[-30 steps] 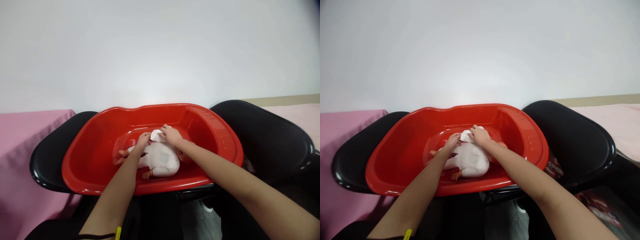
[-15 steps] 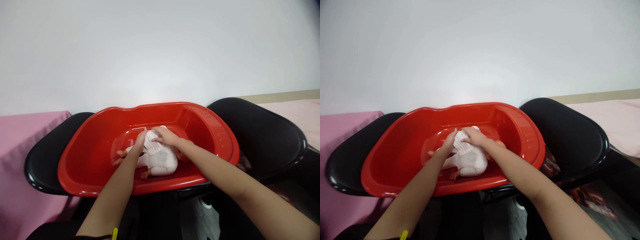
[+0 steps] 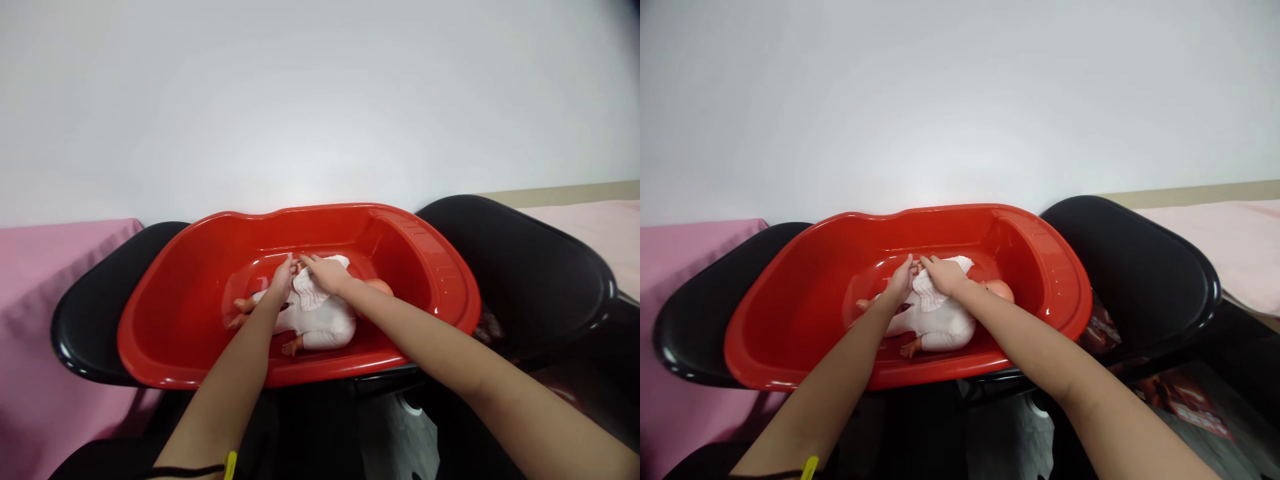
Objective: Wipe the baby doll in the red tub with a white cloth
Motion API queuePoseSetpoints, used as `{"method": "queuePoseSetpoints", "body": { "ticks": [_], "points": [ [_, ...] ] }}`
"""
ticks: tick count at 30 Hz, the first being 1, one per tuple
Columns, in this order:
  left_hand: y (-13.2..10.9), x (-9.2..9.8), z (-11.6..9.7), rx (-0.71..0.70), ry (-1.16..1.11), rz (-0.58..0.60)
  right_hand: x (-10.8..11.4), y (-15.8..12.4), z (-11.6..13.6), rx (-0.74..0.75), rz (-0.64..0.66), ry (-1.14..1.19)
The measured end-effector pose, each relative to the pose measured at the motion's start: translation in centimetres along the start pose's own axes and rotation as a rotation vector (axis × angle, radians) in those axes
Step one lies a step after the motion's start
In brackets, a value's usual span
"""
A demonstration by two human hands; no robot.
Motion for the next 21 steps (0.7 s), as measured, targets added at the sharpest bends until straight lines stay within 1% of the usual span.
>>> {"method": "queuePoseSetpoints", "body": {
  "ticks": [2, 4, 6, 8, 10, 13, 15, 16, 17, 18, 19, 21],
  "points": [
    [-0.1, -0.5, -0.1, 0.014, -0.05, 0.03, 0.0, -0.1, -0.5, -0.024, 0.045, -0.055],
    [-0.3, -0.8, -0.2, 0.021, -0.052, 0.032, 0.1, -0.2, -1.0, -0.041, 0.074, -0.089],
    [-0.5, -0.9, -0.4, 0.038, -0.022, 0.027, 0.6, -0.3, -1.4, -0.04, 0.063, -0.117],
    [-0.6, -0.9, -0.4, 0.061, 0.004, 0.02, 1.7, -0.5, -2.0, -0.05, -0.029, -0.135],
    [-0.6, -0.7, -0.4, 0.081, 0.025, 0.023, 3.3, -0.9, -3.0, -0.104, -0.171, -0.116],
    [-0.6, -0.3, -0.2, 0.1, 0.036, 0.016, 5.4, -2.1, -5.2, -0.31, -0.358, 0.046],
    [-0.5, 0.0, -0.1, 0.099, 0.035, 0.007, 6.0, -3.0, -6.6, -0.435, -0.455, 0.203],
    [-0.5, 0.1, 0.0, 0.098, 0.036, 0.002, 6.0, -3.2, -7.0, -0.458, -0.488, 0.28],
    [-0.5, 0.1, 0.0, 0.099, 0.038, 0.0, 5.8, -3.3, -7.1, -0.446, -0.505, 0.351],
    [-0.5, 0.1, 0.0, 0.099, 0.038, 0.0, 5.4, -3.1, -6.9, -0.398, -0.501, 0.416],
    [-0.5, 0.0, 0.0, 0.098, 0.037, 0.001, 4.9, -2.7, -6.5, -0.327, -0.479, 0.477],
    [-0.4, -0.1, 0.0, 0.102, 0.034, 0.011, 3.7, -1.8, -4.9, -0.136, -0.39, 0.58]
  ]
}}
Point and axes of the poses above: each hand's wrist, its own y-axis towards the middle knuckle, its own x-axis out of the back of the hand, z = x × y, the point moved 5 cm from there along y, towards the middle knuckle, and after that the axes turned 12 degrees about z, right-handed, at the moved point
